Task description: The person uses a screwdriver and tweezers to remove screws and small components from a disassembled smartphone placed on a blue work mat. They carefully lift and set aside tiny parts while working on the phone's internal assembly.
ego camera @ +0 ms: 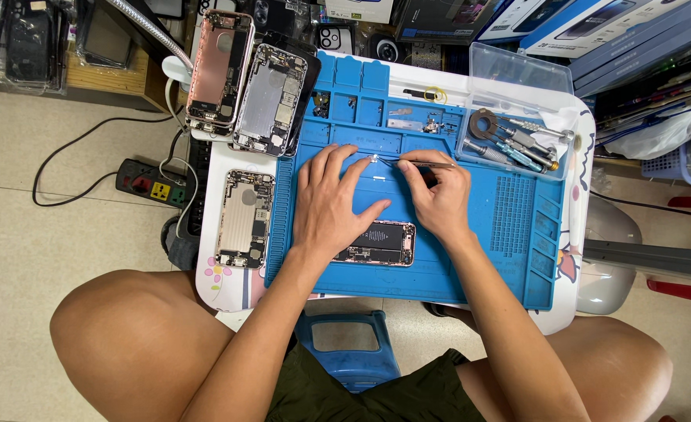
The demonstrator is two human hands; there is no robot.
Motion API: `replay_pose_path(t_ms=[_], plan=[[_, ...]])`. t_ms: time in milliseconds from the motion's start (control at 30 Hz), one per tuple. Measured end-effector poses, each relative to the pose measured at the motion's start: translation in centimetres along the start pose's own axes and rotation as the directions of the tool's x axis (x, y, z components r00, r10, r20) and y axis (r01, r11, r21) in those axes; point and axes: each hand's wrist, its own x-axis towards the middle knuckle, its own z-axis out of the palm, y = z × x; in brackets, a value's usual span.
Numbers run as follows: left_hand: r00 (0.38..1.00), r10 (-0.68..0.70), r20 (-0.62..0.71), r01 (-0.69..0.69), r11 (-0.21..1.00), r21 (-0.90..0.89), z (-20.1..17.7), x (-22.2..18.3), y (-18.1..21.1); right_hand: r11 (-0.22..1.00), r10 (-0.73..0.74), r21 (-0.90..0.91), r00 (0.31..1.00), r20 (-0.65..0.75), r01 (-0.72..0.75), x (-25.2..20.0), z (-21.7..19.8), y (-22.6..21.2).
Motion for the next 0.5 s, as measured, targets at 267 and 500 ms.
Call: replay_pose_path(t_ms=[267, 500], plan=[[1.000, -0.003, 0.011, 0.003, 1.000, -0.011, 0.00, 0.17, 0.05, 1.000, 0.002, 0.009, 1.000, -0.005, -0.002, -0.08, -0.03, 0.45], [1.000, -0.007, 0.019, 0.007, 1.000, -0.012, -0.14, 0.09, 0.05, 1.000, -0.012, -0.008, 1.000, -0.002, 0.012, -0.04, -0.08, 0.20]])
